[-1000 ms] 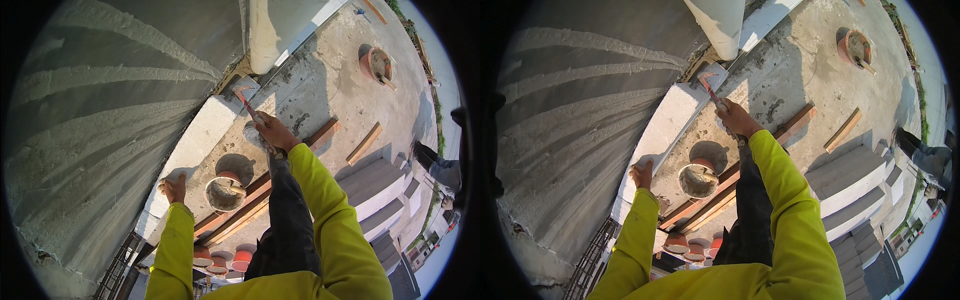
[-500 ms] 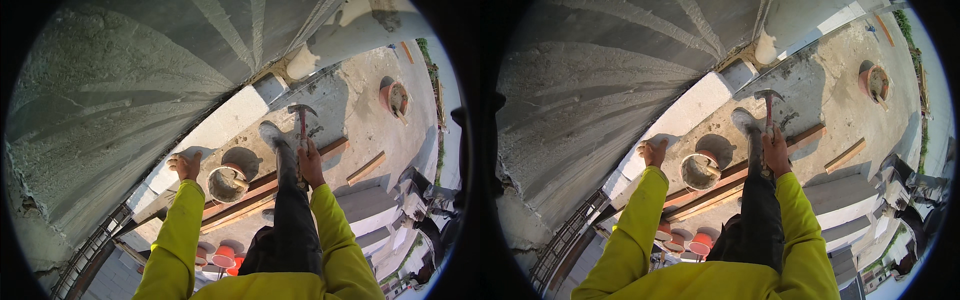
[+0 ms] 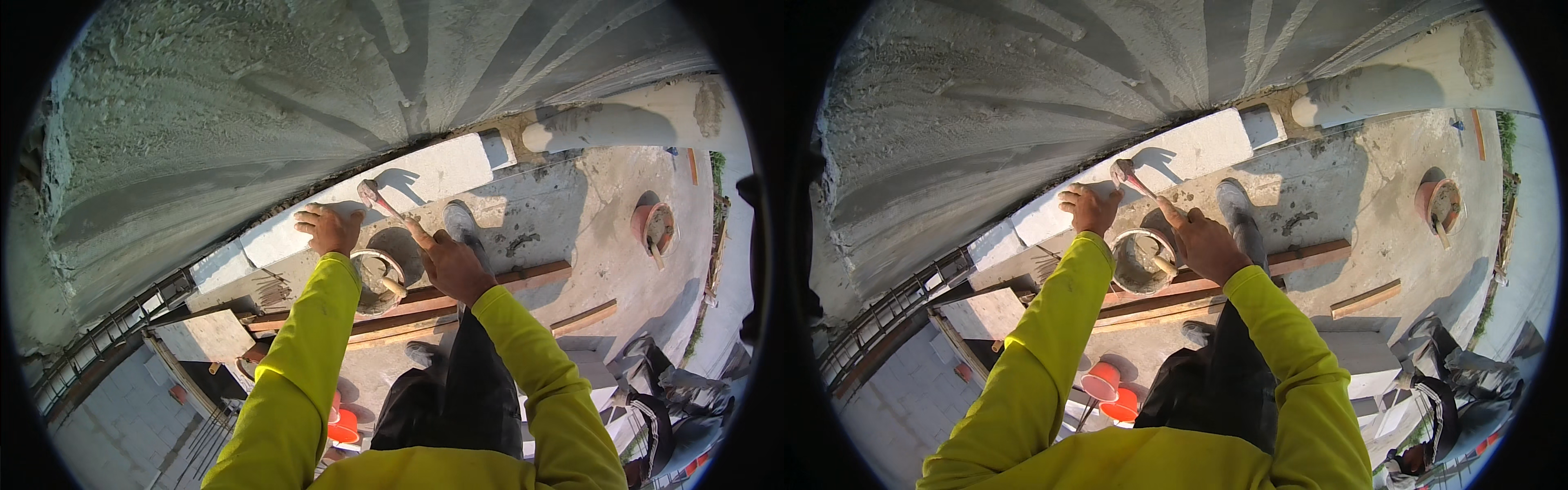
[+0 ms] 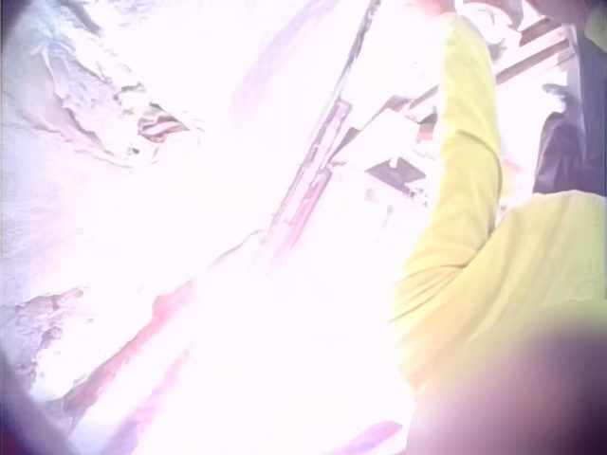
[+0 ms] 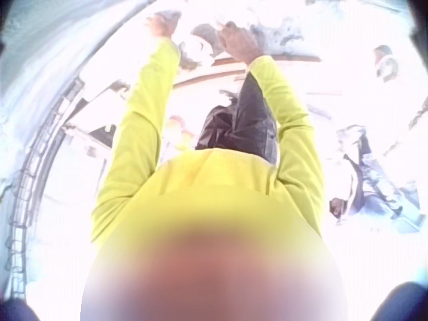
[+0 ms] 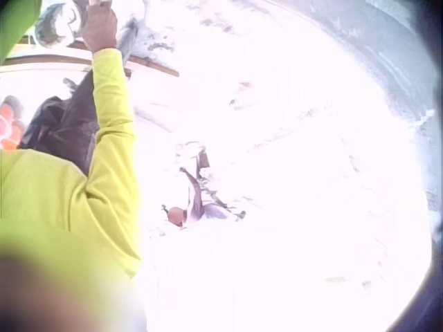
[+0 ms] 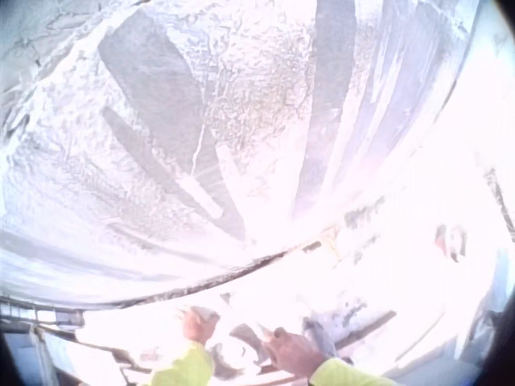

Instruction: The person places white concrete blocks along a curved wall base, applies mortar with a trowel, and taps blocks into position with a hammer. The person repeatedly scoops mortar, spreads it between blocks, and adjusts alignment.

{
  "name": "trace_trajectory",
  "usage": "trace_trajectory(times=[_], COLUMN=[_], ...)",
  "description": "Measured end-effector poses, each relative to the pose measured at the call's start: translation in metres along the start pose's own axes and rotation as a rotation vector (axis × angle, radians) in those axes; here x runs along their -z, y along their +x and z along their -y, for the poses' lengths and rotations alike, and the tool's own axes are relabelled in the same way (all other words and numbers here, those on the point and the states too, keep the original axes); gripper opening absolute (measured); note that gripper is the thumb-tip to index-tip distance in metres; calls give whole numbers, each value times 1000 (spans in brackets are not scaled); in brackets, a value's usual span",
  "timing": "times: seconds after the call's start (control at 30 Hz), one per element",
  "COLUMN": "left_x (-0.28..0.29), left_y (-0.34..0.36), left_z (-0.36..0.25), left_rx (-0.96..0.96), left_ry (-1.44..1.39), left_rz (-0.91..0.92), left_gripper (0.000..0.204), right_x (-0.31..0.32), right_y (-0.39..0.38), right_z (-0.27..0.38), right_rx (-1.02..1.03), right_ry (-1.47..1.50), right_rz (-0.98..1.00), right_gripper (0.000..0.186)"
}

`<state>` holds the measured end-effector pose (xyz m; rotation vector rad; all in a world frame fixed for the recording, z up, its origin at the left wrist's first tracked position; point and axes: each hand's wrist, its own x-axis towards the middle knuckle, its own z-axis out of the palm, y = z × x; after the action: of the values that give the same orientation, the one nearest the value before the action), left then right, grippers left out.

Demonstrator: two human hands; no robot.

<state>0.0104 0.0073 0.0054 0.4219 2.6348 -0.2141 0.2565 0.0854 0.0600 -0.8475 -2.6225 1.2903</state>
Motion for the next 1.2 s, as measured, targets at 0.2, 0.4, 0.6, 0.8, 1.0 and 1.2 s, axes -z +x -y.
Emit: trace_trajectory(times=[0.2,0.4,0.6,0.8,1.0,1.2], left_x=[8,27,18,12,14,11], left_y=[-12,-26,-26,-27,-27,-30], left_z=[-9,14,90,124,128,128], left_rx=[-1,-25,25,-29,-17,-12], left_ry=[26,-116,-92,-114,-144,-175], left_rz=[5,-64,-113,3,1,-31], left_gripper=[121,104,90,87,89,84], right_x=[-1,11,-2,-56,-59,-63], right_y=[0,6,37,111,134,152], right_z=[-9,-2,47,75,88,90], right_rx=[-116,25,202,283,517,406], right_ry=[-42,58,40,-152,-92,-159], right_rz=[112,27,147,298,279,408], right_gripper=[65,60,57,60,56,54])
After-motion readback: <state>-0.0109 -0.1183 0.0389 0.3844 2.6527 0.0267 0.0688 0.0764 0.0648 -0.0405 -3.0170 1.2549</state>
